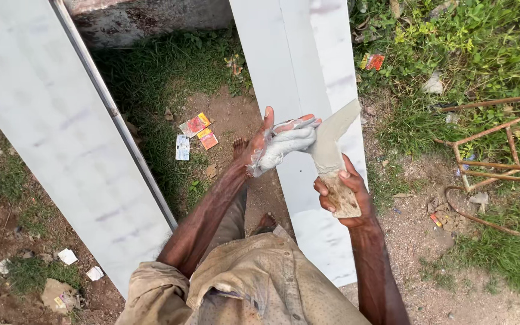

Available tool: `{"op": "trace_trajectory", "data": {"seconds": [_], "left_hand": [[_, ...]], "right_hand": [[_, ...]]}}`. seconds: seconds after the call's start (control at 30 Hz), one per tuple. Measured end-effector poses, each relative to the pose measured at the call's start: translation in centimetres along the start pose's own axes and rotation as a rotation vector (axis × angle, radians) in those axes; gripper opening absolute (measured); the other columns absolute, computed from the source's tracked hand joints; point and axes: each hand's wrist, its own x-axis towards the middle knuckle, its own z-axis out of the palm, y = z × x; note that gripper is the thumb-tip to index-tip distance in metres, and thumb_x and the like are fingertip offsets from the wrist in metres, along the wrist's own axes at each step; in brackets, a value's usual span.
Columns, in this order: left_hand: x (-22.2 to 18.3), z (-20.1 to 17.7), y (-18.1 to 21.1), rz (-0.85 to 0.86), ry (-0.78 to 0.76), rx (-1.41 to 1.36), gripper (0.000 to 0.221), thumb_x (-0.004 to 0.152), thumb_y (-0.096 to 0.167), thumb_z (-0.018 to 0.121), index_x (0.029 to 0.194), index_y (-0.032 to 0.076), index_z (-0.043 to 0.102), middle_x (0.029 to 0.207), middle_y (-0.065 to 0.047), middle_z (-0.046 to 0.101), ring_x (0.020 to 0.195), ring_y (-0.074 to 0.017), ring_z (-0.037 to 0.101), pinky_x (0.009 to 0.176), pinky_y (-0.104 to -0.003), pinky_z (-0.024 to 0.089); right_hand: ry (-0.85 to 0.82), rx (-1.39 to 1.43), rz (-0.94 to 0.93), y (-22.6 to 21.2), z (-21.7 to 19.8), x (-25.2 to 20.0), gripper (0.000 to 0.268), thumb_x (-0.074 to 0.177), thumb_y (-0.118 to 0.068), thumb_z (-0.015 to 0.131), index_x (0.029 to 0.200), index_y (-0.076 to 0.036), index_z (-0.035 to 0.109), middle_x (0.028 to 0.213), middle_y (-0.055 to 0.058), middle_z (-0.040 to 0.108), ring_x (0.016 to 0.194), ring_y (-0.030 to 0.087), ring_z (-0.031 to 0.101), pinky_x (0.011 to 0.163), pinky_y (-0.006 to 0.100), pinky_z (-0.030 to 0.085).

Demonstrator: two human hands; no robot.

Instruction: The person applies a white plaster-like substance onto a large flat slab using a trowel. They repeatedly scoop material from their left hand and spread it across the slab surface in long strokes, working from one end to the other.

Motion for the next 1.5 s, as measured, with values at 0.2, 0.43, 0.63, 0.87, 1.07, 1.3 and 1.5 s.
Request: {"op": "trace_trajectory", "data": {"seconds": [0.2, 0.43, 0.63, 0.87, 1.07, 1.3, 1.5], "left_hand": [[2.8, 4.8, 3.3, -0.119, 0.034, 0.478, 0.108, 0.090, 0.084, 0.028, 0.164, 0.006, 0.026, 0.157, -0.016, 0.045, 0.145, -0.0281, 0.040, 0.123, -0.044, 0.027], [1.4, 8.6, 6.3, -0.213, -0.122, 0.719, 0.105, 0.088, 0.085, 0.033, 0.166, 0.013, 0.027, 0.157, -0.015, 0.045, 0.144, -0.0311, 0.040, 0.123, -0.050, 0.025], [2.7, 6.5, 8.7, 0.477, -0.076, 0.270, 0.095, 0.105, 0.075, 0.025, 0.162, -0.001, 0.033, 0.169, -0.024, 0.035, 0.163, -0.0361, 0.023, 0.137, -0.050, 0.017], [5.9, -2.6, 8.6, 0.009, -0.465, -0.721, 0.090, 0.110, 0.065, 0.036, 0.155, -0.012, 0.040, 0.158, -0.034, 0.044, 0.150, -0.0491, 0.041, 0.129, -0.060, 0.030], [6.3, -13.2, 15.5, -0.089, -0.381, -0.488, 0.081, 0.119, 0.055, 0.037, 0.132, -0.022, 0.058, 0.123, -0.039, 0.064, 0.117, -0.0488, 0.065, 0.104, -0.061, 0.052], [9.3, -11.7, 16.4, -0.360, -0.623, -1.075, 0.070, 0.100, 0.052, 0.034, 0.115, -0.007, 0.068, 0.102, -0.035, 0.071, 0.091, -0.0493, 0.073, 0.069, -0.065, 0.061], [10.0, -11.5, 16.6, -0.330, -0.333, -0.889, 0.088, 0.116, 0.064, 0.036, 0.127, -0.020, 0.058, 0.116, -0.036, 0.069, 0.114, -0.0464, 0.071, 0.104, -0.057, 0.057]], "right_hand": [[-0.124, 0.138, 0.294, 0.3, 1.6, -0.6, 0.064, 0.100, -0.028, 0.060, 0.155, -0.004, 0.037, 0.112, 0.017, 0.057, 0.075, 0.019, 0.051, 0.043, 0.025, 0.045], [-0.379, 0.765, 0.291, 5.0, 6.2, -1.9, 0.077, 0.089, -0.048, 0.064, 0.147, -0.003, 0.041, 0.123, 0.016, 0.057, 0.073, 0.023, 0.051, 0.038, 0.025, 0.032], [-0.666, 0.935, 0.361, 6.2, 7.5, -0.2, 0.079, 0.102, -0.057, 0.055, 0.162, -0.008, 0.042, 0.113, 0.022, 0.063, 0.071, 0.020, 0.054, 0.044, 0.026, 0.027], [-0.400, 0.861, 0.341, 2.8, 6.3, 4.6, 0.085, 0.097, -0.054, 0.063, 0.159, -0.002, 0.038, 0.110, 0.026, 0.065, 0.076, 0.022, 0.052, 0.040, 0.023, 0.039], [-0.386, 0.760, 0.373, -1.9, 5.5, 12.8, 0.088, 0.090, -0.044, 0.070, 0.154, 0.007, 0.037, 0.118, 0.031, 0.062, 0.074, 0.023, 0.053, 0.039, 0.025, 0.044], [-0.301, 0.829, 0.534, -1.9, 7.2, 19.1, 0.088, 0.093, -0.039, 0.069, 0.155, 0.009, 0.031, 0.116, 0.034, 0.060, 0.071, 0.025, 0.057, 0.042, 0.027, 0.049], [-0.336, 0.781, 0.519, -3.6, 7.9, 19.6, 0.085, 0.094, -0.036, 0.070, 0.156, 0.008, 0.031, 0.107, 0.032, 0.061, 0.071, 0.026, 0.060, 0.048, 0.029, 0.052]]}}
